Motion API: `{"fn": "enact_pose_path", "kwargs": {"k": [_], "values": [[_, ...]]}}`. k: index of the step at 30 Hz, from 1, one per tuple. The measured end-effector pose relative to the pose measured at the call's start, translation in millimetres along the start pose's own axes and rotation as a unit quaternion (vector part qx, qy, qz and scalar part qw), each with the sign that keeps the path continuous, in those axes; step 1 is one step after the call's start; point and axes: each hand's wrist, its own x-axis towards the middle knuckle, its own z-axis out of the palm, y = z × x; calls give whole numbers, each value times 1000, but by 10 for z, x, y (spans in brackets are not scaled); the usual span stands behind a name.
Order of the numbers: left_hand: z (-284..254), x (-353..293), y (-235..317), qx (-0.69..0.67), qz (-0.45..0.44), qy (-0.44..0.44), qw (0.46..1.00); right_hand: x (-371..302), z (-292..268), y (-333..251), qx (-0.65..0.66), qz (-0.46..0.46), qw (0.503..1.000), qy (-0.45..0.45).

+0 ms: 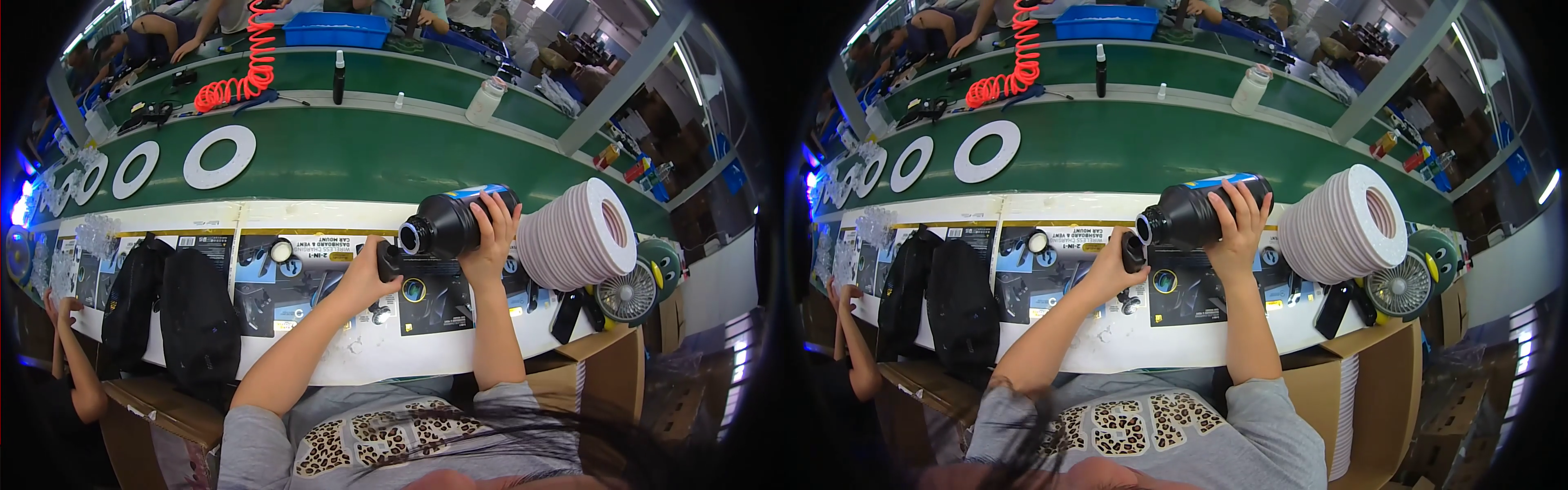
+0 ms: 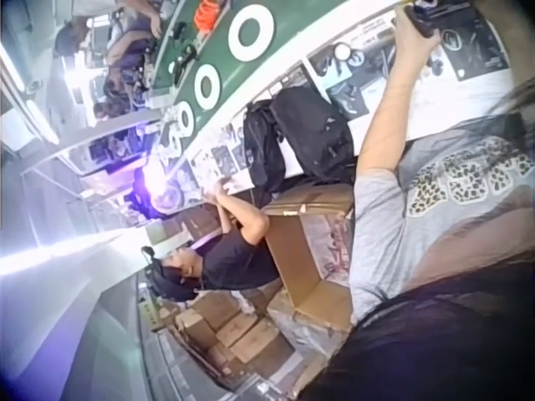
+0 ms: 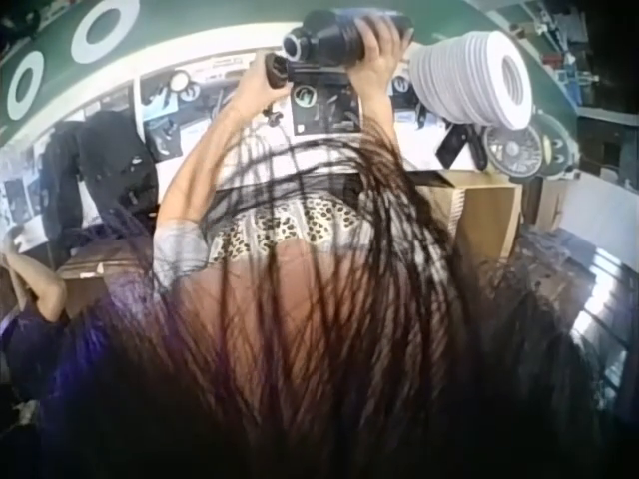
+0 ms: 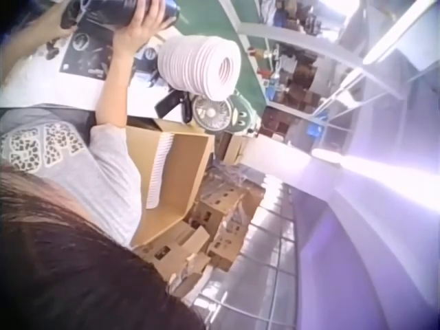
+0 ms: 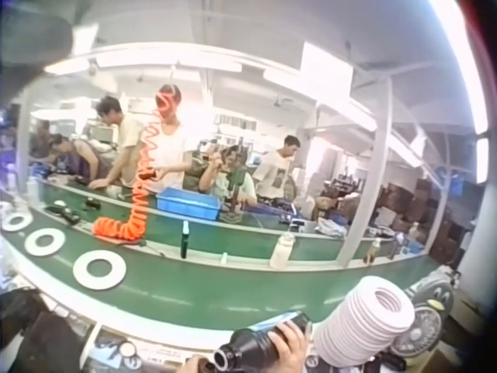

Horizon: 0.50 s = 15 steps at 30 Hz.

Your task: Applying sealant to LED ring components and refilling the applicator bottle on an assembly line.

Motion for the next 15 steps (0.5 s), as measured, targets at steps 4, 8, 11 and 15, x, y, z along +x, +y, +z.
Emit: {"fn": "enact_pose_path", "kwargs": {"k": [4, 8, 11, 15], "values": [[-50, -13, -49, 78, 39, -36, 996, 7, -25, 15, -4, 2, 1000, -1], [-179, -77, 148, 120, 45, -68, 989, -11, -7, 27, -6, 6, 1000, -1], [-266, -83, 141, 117, 45, -105, 987, -16, -2, 53, -15, 1, 1000, 7], [-277, -51, 170, 122, 40, -108, 986, -16, -3, 53, -10, 3, 1000, 7]]}}
